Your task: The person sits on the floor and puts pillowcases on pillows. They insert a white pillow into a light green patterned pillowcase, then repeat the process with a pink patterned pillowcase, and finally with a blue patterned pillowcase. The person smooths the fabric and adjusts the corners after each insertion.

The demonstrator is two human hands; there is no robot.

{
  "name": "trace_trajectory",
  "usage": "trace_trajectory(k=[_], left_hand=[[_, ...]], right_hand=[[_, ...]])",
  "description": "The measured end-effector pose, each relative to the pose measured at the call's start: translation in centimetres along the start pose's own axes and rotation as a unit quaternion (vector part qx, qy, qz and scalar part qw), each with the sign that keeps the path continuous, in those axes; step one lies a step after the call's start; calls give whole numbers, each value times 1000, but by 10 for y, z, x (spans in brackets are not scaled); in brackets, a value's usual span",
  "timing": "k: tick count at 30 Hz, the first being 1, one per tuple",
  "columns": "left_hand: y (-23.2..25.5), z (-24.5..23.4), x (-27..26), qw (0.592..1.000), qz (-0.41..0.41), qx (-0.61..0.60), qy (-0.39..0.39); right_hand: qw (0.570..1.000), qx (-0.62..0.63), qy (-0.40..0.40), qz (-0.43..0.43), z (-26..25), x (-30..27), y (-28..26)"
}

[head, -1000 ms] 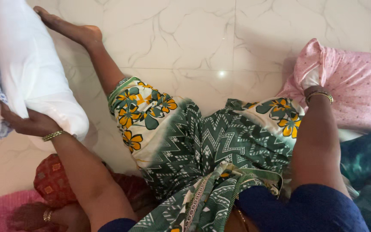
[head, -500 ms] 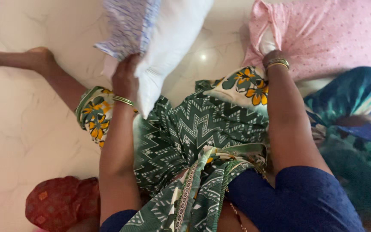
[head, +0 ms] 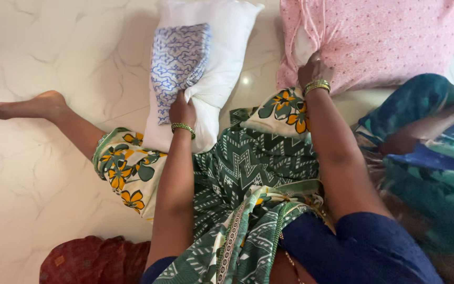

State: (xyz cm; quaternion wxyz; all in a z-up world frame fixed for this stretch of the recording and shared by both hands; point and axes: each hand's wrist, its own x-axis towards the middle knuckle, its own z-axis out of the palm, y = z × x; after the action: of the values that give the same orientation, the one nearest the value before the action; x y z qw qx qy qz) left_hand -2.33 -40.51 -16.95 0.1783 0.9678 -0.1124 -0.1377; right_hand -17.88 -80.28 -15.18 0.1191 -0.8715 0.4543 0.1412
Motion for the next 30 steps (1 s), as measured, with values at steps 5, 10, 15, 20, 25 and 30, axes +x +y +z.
trace_trajectory(k=[5,10,15,20,25,30], left_hand=[[-7,10,-2,994,37,-97,28],[-5,9,-23,971,183,-136,75],[-4,-27,-30,937,232,-256,53],[-63,-50,-17,946,103,-32,307],[-106,-15,-25,978,48,-100,177],[-89,7,-48,976,12,-131,173]], right_hand=[[990,24,122,-73,20,-11,-8],[950,61,93,-292,22,-31,-18],[942,97,-18,-322,32,-49,-55],[822,438,-139,-337,82,-105,-116],[871,222,-104,-427,118,-138,-149],[945,89,-90,-301,116,-94,-159]])
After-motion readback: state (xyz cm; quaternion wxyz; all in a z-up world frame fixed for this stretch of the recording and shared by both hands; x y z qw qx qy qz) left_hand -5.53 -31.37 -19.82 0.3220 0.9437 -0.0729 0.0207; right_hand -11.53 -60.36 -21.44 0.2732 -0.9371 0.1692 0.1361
